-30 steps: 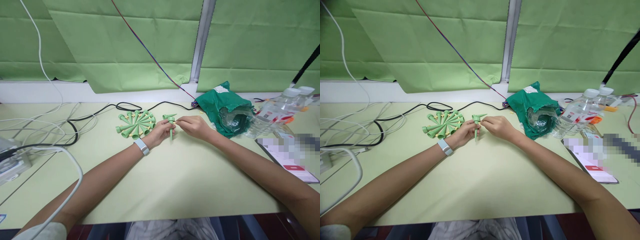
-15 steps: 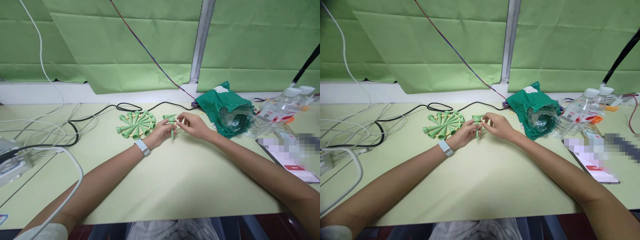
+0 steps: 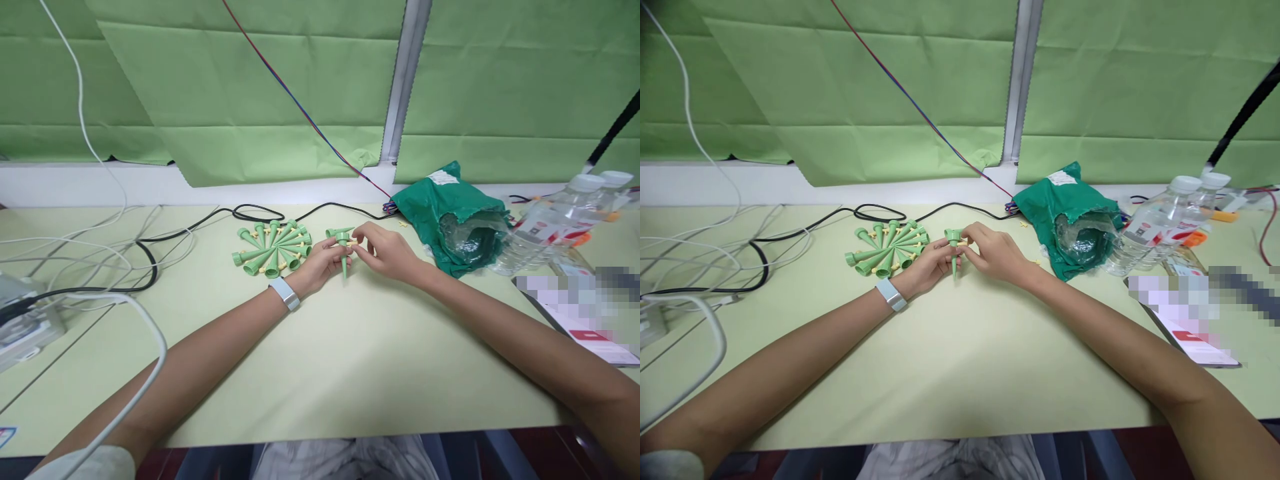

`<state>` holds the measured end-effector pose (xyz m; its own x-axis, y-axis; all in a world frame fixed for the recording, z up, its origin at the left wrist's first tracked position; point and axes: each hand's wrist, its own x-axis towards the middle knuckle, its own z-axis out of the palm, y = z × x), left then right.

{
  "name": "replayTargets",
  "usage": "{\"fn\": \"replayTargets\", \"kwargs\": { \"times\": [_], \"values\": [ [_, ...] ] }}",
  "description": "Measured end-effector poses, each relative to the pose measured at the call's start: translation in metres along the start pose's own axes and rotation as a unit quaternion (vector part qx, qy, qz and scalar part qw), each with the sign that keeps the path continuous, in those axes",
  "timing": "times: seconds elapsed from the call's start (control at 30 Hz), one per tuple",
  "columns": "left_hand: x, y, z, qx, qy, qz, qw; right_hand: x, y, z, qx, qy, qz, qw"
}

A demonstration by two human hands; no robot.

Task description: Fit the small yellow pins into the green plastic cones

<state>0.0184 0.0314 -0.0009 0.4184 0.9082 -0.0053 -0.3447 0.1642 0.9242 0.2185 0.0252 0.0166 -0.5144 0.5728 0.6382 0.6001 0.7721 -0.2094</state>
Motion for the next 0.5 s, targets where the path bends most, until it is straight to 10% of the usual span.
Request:
{"fn": "replayTargets", "kwargs": {
  "times": [0.13,0.33,0.5],
  "values": [
    [-0.0001,0.0003,-0.0008,-0.006,0.007,-0.001,1.000,0.0006,0.0035,-0.0001,0.025,-0.013,-0.030,0.999],
    [0.0002,-0.0011,-0.0004,0.005,-0.002,0.009,1.000,0.0059,0.0014,0.0035,0.099,-0.069,0.130,0.984],
    [0.0009,-0.0015,-0.0020,0.005,-0.012,0.000,1.000,-0.0001,0.0005,0.0021,-0.083,-0.074,0.020,0.994]
  ]
}}
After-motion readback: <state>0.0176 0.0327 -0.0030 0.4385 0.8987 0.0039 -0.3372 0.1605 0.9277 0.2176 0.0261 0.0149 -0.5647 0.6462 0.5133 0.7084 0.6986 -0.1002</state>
